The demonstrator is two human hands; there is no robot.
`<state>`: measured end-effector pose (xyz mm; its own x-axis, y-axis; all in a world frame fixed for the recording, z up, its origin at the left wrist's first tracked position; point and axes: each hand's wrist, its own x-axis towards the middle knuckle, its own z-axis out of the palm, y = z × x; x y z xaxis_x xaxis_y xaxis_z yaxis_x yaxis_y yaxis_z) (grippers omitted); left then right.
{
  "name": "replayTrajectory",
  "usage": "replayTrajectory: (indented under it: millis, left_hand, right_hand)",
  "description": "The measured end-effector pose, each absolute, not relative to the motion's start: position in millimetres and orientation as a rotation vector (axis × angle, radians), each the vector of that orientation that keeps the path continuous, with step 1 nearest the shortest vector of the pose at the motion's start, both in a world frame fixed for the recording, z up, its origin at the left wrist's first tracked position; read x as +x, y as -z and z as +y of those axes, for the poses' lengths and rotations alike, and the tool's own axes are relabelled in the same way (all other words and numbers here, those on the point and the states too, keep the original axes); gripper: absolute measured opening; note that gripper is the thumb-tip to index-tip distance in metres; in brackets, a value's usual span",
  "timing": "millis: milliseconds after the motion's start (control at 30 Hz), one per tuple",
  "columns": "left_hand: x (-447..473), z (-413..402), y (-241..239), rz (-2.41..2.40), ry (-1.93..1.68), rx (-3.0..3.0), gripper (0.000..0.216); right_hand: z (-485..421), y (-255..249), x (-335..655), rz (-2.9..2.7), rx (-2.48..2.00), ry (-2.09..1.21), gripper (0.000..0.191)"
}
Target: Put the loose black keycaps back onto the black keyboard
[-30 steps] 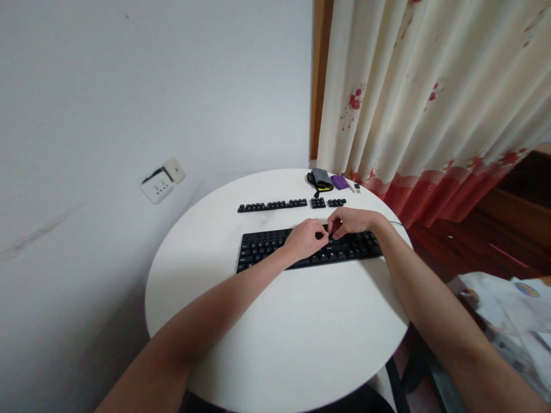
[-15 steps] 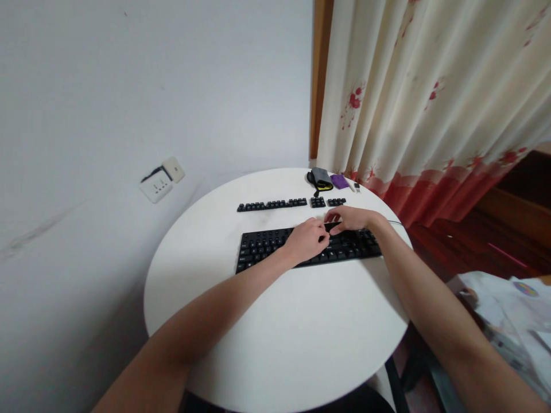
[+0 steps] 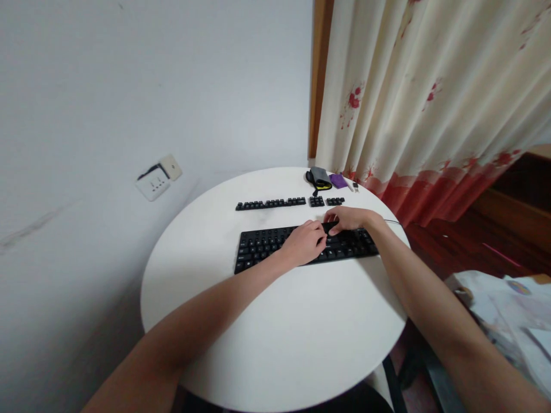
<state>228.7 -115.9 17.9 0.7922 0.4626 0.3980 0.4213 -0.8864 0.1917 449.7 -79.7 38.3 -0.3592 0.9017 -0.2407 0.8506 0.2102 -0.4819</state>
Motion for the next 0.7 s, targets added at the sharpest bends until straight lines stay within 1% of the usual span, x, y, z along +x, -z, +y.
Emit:
replayTrajectory:
  millis: [100, 167, 267, 433, 533, 700]
  left_hand:
    - [229, -118, -18, 0.784, -0.672, 2.887, 0.021]
    - [229, -119, -18, 0.822, -0.662, 2.867, 0.023]
    - [228, -118, -20, 0.788, -0.594, 2.854, 0.04]
    - [225, -117, -20, 0.685, -0.293, 2.926, 0.074]
    - [224, -116, -18, 0.673, -0.198, 2.946, 0.09]
    - [223, -112, -17, 0.677, -0.172, 2.951, 0.088]
  right_hand:
    - [-84, -40, 453, -2.353, -1.645, -0.863, 0.048]
    - [-86, -41, 457, -2.351, -1.523, -0.909, 0.046]
    - [-84, -40, 465, -2.207, -1.379, -0.922, 0.036]
    - [-71, -33, 476, -1.761, -1.437, -0.699, 0.013]
    - [-66, -30, 476, -1.631, -1.484, -0.593, 0.015]
    - [-64, -27, 470, -1.557, -1.54, -0.436, 0.021]
